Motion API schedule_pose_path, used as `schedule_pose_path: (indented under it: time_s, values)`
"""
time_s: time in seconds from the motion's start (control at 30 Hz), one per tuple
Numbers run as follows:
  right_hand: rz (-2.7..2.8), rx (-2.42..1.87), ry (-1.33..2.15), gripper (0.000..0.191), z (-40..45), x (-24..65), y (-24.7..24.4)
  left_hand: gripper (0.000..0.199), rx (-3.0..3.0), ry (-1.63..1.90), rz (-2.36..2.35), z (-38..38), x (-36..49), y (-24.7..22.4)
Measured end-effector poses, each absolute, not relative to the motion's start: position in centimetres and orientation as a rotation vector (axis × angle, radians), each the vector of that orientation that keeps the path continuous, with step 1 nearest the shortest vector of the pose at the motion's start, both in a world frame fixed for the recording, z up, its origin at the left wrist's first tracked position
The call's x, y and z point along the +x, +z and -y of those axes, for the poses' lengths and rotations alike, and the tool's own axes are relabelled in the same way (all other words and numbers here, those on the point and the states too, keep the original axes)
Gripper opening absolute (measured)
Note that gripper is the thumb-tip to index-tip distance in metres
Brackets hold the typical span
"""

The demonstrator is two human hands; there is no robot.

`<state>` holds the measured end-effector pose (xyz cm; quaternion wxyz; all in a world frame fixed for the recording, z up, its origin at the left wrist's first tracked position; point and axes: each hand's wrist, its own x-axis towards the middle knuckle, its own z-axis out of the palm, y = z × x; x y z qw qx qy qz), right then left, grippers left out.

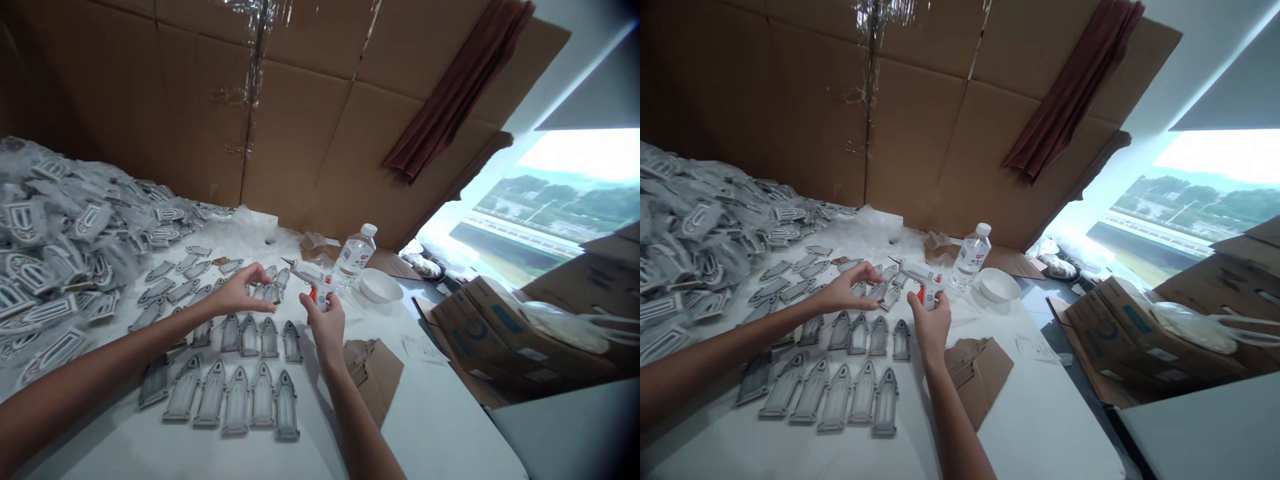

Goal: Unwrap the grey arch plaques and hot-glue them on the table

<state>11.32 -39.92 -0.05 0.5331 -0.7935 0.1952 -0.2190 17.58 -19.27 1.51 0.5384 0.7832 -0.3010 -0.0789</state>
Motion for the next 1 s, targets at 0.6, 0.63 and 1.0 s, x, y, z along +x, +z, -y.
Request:
schedule_pose_path:
  time_s: [0.6,0.63,1.0]
  values:
    - [-0.169,-2.405,-0.491,0.033,35.5,9.1,0.0,0.066,2.520,0.654,0.811,11.0,11.0,-0.5]
    - [-0.143,-2.442,-0.493,0.032,35.4,9.0,-0.2,0.066,2.529,0.674,0.821,11.1,11.0,-0.6]
    - [-0.041,-2.722,-0.543,0.030,35.0,9.1,-1.7,0.071,2.564,0.686,0.766,11.2,10.6,-0.7]
